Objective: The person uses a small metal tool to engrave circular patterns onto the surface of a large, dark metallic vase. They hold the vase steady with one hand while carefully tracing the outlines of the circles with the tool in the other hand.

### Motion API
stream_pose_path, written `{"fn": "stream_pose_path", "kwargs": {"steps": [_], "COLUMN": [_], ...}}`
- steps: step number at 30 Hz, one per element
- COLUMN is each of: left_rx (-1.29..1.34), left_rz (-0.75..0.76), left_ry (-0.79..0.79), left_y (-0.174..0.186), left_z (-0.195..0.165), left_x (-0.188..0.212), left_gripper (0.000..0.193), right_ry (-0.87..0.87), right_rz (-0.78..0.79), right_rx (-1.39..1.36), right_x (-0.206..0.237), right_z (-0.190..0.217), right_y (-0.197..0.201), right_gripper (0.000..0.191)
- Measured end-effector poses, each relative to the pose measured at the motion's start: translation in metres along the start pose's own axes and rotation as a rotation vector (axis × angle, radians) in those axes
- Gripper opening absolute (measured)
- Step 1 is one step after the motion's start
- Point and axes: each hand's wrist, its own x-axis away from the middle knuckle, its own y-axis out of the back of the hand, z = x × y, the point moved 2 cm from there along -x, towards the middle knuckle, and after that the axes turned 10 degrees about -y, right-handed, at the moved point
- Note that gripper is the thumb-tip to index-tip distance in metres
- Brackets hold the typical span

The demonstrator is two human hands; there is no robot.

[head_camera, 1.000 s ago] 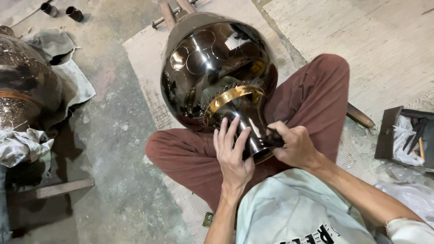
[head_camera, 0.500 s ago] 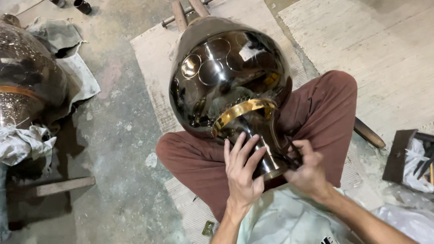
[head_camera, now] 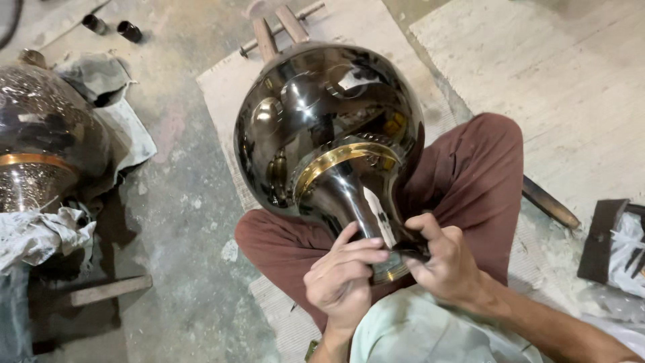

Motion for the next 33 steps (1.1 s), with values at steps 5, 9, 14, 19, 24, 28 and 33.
{"fn": "stream_pose_path", "kwargs": {"steps": [5, 9, 14, 19, 24, 28, 33], "left_rx": [0.017, -0.065, -0.08, -0.069, -0.117, -0.495, -0.72], "left_rz": [-0.445, -0.595, -0.583, -0.142, 0.089, 0.263, 0.549], "left_ry": [0.059, 0.117, 0.095, 0.043, -0.072, -0.126, -0.139], "left_y": [-0.003, -0.02, -0.043, -0.004, 0.028, 0.016, -0.006], "left_z": [0.009, 0.009, -0.002, -0.013, 0.007, 0.023, 0.045], "left_x": [0.044, 0.092, 0.099, 0.052, -0.014, -0.072, -0.117], "left_gripper": [0.031, 0.024, 0.017, 0.015, 0.019, 0.007, 0.026], "right_ry": [0.357, 0.742, 0.607, 0.268, 0.139, -0.467, -0.081], "right_rz": [0.209, 0.465, 0.511, 0.604, 0.493, 0.406, 0.221], "right_rx": [0.208, 0.521, 0.591, 0.033, -0.212, 0.075, 0.213], "right_x": [-0.025, -0.023, -0.024, -0.028, -0.034, -0.062, -0.1], "right_z": [0.038, 0.055, 0.064, 0.054, 0.027, 0.0, 0.032], "right_y": [0.012, 0.011, 0.022, 0.04, 0.053, 0.073, 0.094], "right_gripper": [0.037, 0.018, 0.015, 0.034, 0.04, 0.034, 0.061]}}
